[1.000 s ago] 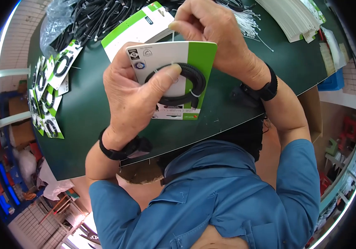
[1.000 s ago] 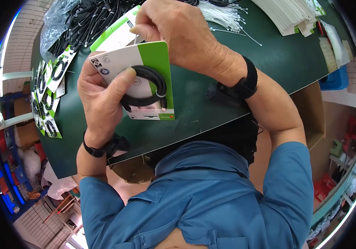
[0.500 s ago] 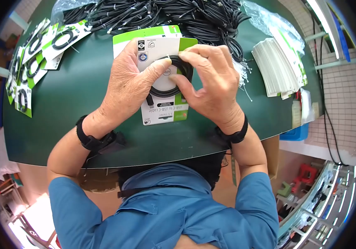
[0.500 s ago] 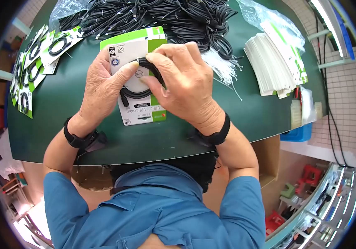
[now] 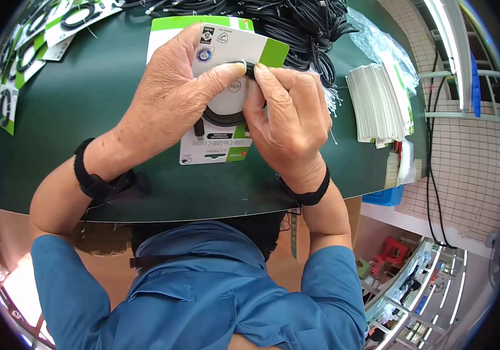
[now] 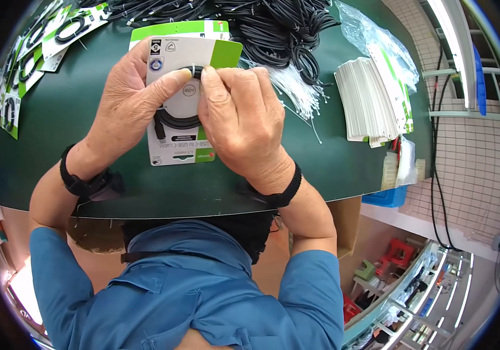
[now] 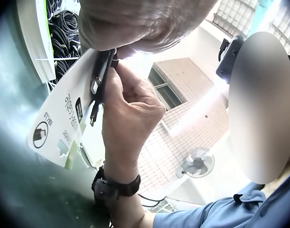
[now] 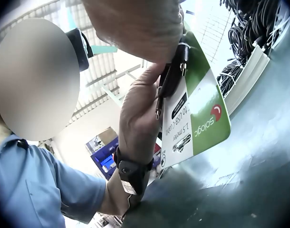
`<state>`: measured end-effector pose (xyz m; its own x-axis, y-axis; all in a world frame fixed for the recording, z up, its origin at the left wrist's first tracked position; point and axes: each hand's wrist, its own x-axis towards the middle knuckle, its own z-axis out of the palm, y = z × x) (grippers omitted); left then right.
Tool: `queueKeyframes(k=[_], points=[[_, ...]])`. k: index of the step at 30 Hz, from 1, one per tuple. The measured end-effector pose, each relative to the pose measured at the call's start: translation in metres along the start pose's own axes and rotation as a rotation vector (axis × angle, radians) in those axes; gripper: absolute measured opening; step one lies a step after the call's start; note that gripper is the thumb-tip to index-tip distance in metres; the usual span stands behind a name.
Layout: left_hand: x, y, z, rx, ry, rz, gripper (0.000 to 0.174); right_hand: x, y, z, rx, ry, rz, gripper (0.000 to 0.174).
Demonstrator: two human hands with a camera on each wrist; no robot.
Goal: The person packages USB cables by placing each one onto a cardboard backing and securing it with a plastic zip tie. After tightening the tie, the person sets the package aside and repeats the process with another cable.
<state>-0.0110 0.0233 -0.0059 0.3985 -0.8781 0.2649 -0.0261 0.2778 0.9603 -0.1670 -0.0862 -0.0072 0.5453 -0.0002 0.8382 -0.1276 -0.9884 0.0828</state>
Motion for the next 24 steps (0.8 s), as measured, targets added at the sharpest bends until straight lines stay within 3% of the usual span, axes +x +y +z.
queueKeyframes(k=[7, 11, 14, 24], points=[[-0.004, -0.002, 0.005, -0.067, 0.014, 0.002, 0.026, -0.002, 0.003, -0.001, 0.07, 0.042, -0.017, 0.034], [0.002, 0.001, 0.001, -0.089, 0.014, -0.022, 0.025, 0.001, 0.004, 0.007, 0.221, 0.066, 0.106, 0.036], [0.003, -0.006, -0.003, -0.059, 0.03, -0.036, 0.024, 0.002, 0.002, 0.003, 0.196, -0.07, 0.183, 0.04], [0.003, -0.005, 0.002, -0.013, 0.037, -0.059, 0.027, -0.009, -0.004, 0.008, 0.09, 0.007, 0.154, 0.043]])
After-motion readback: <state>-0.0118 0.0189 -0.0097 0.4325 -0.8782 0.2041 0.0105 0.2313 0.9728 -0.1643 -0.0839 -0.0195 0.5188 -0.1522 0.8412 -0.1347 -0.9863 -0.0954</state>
